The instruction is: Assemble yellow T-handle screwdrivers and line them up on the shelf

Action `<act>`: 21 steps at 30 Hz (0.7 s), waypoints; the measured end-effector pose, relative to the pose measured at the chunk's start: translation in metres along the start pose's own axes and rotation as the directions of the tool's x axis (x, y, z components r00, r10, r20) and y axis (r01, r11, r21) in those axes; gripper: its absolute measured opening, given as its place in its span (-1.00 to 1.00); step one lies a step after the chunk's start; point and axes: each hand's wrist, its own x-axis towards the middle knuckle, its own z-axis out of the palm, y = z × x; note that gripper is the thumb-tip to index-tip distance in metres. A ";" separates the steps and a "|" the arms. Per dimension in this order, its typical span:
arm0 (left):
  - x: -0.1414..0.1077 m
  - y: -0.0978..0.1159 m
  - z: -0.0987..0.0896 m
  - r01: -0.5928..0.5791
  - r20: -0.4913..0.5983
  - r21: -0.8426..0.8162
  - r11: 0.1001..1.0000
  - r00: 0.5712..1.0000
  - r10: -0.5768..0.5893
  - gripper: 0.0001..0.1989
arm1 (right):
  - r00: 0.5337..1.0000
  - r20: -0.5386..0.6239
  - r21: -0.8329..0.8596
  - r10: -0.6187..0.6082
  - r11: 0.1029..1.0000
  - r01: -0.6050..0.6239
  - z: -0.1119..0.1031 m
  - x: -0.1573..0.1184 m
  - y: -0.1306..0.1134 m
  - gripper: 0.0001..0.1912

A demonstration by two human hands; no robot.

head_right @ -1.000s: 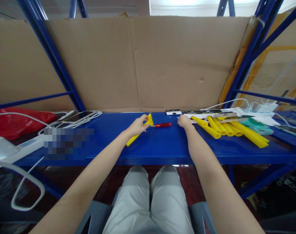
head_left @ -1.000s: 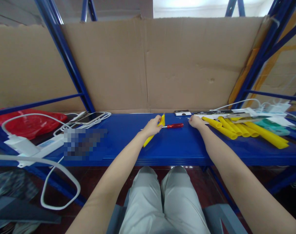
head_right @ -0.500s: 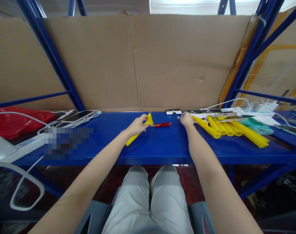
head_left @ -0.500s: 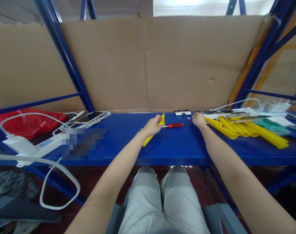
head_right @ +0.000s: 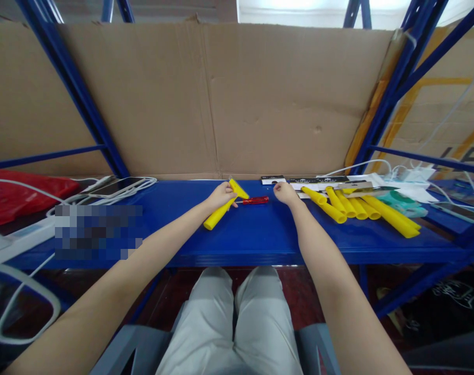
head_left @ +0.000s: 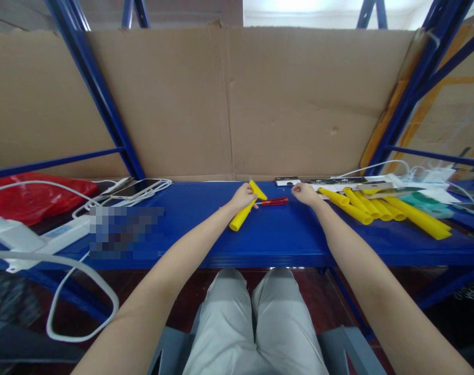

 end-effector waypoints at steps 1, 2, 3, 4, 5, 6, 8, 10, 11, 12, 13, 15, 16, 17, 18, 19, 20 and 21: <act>0.003 0.003 0.003 0.016 -0.003 -0.026 1.000 1.000 -0.016 -0.71 | 0.999 0.044 0.009 -0.029 1.000 0.029 0.001 0.000 -0.001 -0.77; 0.006 0.007 0.005 0.029 -0.006 -0.050 0.998 1.000 -0.029 -0.70 | 0.995 0.079 0.019 -0.054 0.998 0.053 0.003 0.000 -0.002 -0.76; 0.010 0.010 0.009 0.039 -0.008 -0.075 0.996 0.999 -0.039 -0.69 | 0.991 0.109 0.027 -0.076 0.997 0.074 0.004 0.000 -0.003 -0.75; 0.014 0.014 0.012 0.050 -0.011 -0.101 0.994 0.999 -0.051 -0.69 | 0.986 0.135 0.035 -0.099 0.995 0.095 0.005 0.000 -0.003 -0.74; 0.018 0.018 0.017 0.061 -0.005 -0.126 0.990 0.998 -0.062 -0.69 | 0.980 0.156 0.043 -0.123 0.992 0.117 0.006 0.001 -0.004 -0.72; 0.023 0.021 0.021 0.081 -0.006 -0.153 0.985 0.997 -0.083 -0.69 | 0.974 0.173 0.053 -0.146 0.989 0.139 0.007 0.001 -0.004 -0.71; 0.032 0.027 0.032 0.100 0.016 -0.224 0.970 0.995 -0.099 -0.68 | 0.965 0.191 0.065 -0.182 0.983 0.173 0.007 0.002 -0.004 -0.69; 0.042 0.033 0.042 0.134 0.039 -0.307 0.942 0.991 -0.128 -0.66 | 0.958 0.197 0.065 -0.211 0.977 0.201 0.007 0.002 -0.004 -0.66; 0.047 0.035 0.047 0.156 0.051 -0.355 0.922 0.988 -0.147 -0.65 | 0.954 0.202 0.061 -0.223 0.975 0.215 0.006 0.002 -0.004 -0.65; 0.052 0.036 0.052 0.181 0.067 -0.403 0.897 0.983 -0.168 -0.65 | 0.949 0.208 0.057 -0.236 0.972 0.229 0.005 0.002 -0.004 -0.64; 0.057 0.038 0.056 0.209 0.089 -0.443 0.872 0.978 -0.189 -0.64 | 0.945 0.214 0.054 -0.246 0.969 0.240 0.004 0.001 -0.004 -0.64; 0.065 0.041 0.063 0.266 0.134 -0.497 0.826 0.964 -0.230 -0.63 | 0.941 0.219 0.050 -0.256 0.967 0.251 0.003 0.001 -0.004 -0.63; 0.068 0.042 0.066 0.290 0.157 -0.513 0.808 0.957 -0.244 -0.62 | 0.941 0.220 0.050 -0.257 0.966 0.252 0.003 0.001 -0.004 -0.63; 0.071 0.042 0.069 0.309 0.178 -0.526 0.793 0.951 -0.253 -0.62 | 0.941 0.220 0.051 -0.256 0.967 0.251 0.003 0.001 -0.005 -0.63; 0.074 0.043 0.072 0.324 0.196 -0.535 0.781 0.946 -0.258 -0.61 | 0.942 0.220 0.050 -0.254 0.967 0.250 0.003 0.000 -0.005 -0.63; 0.076 0.043 0.074 0.337 0.211 -0.540 0.771 0.941 -0.263 -0.61 | 0.942 0.222 0.048 -0.252 0.968 0.247 0.003 0.000 -0.005 -0.62; 0.078 0.043 0.076 0.347 0.222 -0.543 0.765 0.938 -0.268 -0.60 | 0.943 0.222 0.046 -0.249 0.968 0.245 0.003 0.000 -0.005 -0.61; 0.081 0.042 0.078 0.356 0.228 -0.542 0.761 0.934 -0.274 -0.60 | 0.944 0.222 0.044 -0.246 0.969 0.242 0.003 0.000 -0.005 -0.60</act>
